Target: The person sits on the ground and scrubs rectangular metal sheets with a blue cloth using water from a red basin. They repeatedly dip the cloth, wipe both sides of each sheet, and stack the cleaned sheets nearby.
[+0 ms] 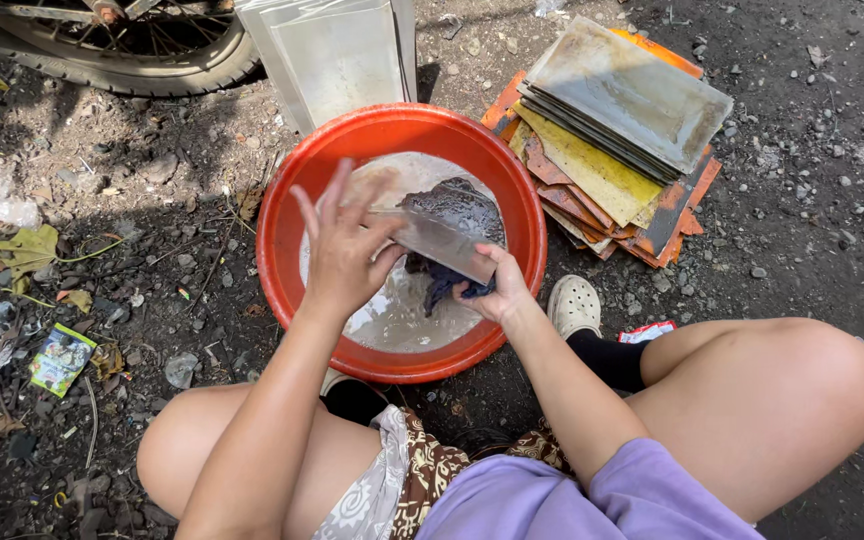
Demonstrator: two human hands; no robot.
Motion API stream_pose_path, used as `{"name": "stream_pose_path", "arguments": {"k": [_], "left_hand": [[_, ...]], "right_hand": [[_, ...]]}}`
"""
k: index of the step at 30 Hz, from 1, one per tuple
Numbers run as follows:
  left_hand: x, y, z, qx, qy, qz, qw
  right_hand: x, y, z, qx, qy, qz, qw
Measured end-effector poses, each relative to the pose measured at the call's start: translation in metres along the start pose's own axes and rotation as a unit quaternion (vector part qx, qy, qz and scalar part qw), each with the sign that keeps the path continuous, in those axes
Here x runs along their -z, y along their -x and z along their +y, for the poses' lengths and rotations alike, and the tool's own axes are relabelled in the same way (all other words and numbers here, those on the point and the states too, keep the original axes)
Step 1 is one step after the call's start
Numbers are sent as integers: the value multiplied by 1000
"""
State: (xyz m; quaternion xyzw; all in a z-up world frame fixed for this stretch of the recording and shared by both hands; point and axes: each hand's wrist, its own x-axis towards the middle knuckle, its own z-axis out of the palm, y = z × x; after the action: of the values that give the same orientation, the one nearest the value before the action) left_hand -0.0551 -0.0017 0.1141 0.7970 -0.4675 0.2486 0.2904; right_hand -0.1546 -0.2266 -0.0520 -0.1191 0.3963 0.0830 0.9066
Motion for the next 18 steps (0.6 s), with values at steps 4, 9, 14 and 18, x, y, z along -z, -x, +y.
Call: {"name": "stream_pose_path", "arguments": {"k": [4,9,14,18], "left_hand": [[-11,27,9,416,382,148,812],[-28,68,4,587,659,225,413],[-44,84,-22,593,472,189,625],[-34,82,-44,608,462,130,633]], "right_hand": [[9,-18,28,45,-14,-48,998],[45,-14,62,48,65,-185,979],[82,-32,56,-1,438,-241,866],[81,-71,59,64,732,-213,644]]}}
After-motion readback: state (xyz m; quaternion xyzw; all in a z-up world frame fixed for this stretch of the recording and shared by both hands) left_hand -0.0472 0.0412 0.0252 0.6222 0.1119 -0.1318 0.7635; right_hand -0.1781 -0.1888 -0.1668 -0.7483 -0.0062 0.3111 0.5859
